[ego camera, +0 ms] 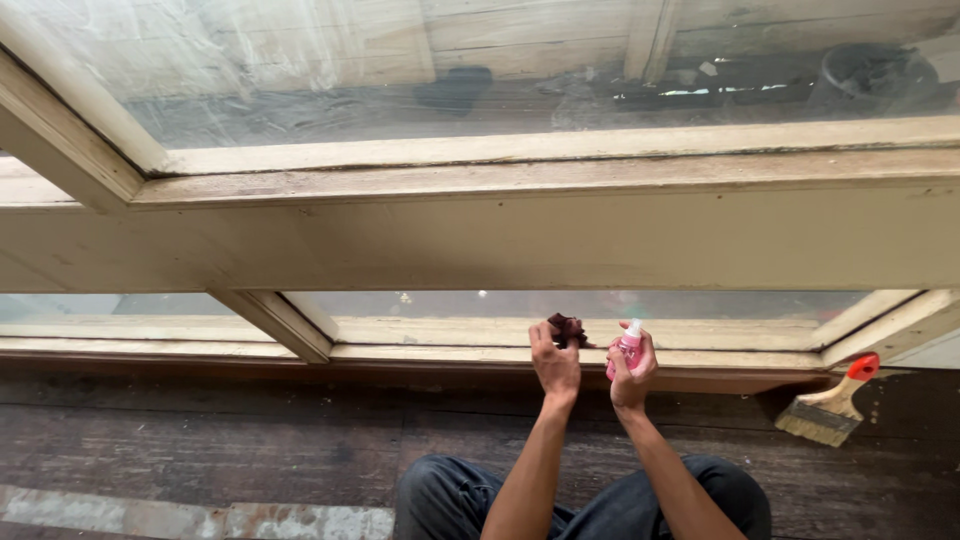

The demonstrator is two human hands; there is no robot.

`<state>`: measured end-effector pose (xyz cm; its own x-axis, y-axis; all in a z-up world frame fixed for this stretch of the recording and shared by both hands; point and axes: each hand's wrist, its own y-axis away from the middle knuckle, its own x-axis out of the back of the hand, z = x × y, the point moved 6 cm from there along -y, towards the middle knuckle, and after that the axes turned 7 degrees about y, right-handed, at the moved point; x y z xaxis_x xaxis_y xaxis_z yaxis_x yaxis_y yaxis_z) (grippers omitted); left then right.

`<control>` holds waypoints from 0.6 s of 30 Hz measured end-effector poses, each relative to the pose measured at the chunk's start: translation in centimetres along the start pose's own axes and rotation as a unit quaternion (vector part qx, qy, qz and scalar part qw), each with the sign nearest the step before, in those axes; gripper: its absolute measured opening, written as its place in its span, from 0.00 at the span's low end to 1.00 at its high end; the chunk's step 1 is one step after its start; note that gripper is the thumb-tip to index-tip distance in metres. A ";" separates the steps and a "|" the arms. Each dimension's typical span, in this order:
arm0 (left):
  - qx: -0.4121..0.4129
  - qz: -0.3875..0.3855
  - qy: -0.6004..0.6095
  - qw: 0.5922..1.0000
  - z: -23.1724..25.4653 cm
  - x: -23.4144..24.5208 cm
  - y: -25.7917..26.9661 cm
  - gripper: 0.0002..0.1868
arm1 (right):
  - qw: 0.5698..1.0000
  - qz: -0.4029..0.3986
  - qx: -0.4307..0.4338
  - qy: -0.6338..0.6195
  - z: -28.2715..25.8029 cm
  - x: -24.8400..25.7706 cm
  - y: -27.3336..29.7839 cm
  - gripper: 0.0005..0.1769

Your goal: The person sits on the floor and cleans a wooden window frame using a spray bottle and a cloth. They repeatedly spray the frame and wipe it with the cloth, focusing on the lower sections of the frame.

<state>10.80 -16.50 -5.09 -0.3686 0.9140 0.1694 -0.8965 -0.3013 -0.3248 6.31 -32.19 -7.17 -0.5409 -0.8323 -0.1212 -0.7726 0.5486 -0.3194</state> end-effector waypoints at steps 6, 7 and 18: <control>0.027 0.034 -0.036 0.998 -4.1 4.6 -2.4 0.17 | 1.000 -0.029 -0.004 -0.003 -0.3 -1.3 0.8 0.22; 0.052 0.035 -0.039 0.997 -5.2 5.4 -3.1 0.18 | 1.000 -0.029 0.002 0.012 -0.5 -1.4 0.8 0.21; 0.107 0.232 -0.068 0.964 -13.4 17.4 -8.9 0.14 | 0.996 -0.045 0.027 0.070 -0.5 -2.5 1.3 0.21</control>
<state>15.60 5.74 -11.71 -0.7584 0.6273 0.1772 -0.6518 -0.7321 -0.1980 6.48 -29.34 -6.77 -0.5132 -0.8573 0.0406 -0.8036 0.4634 -0.3736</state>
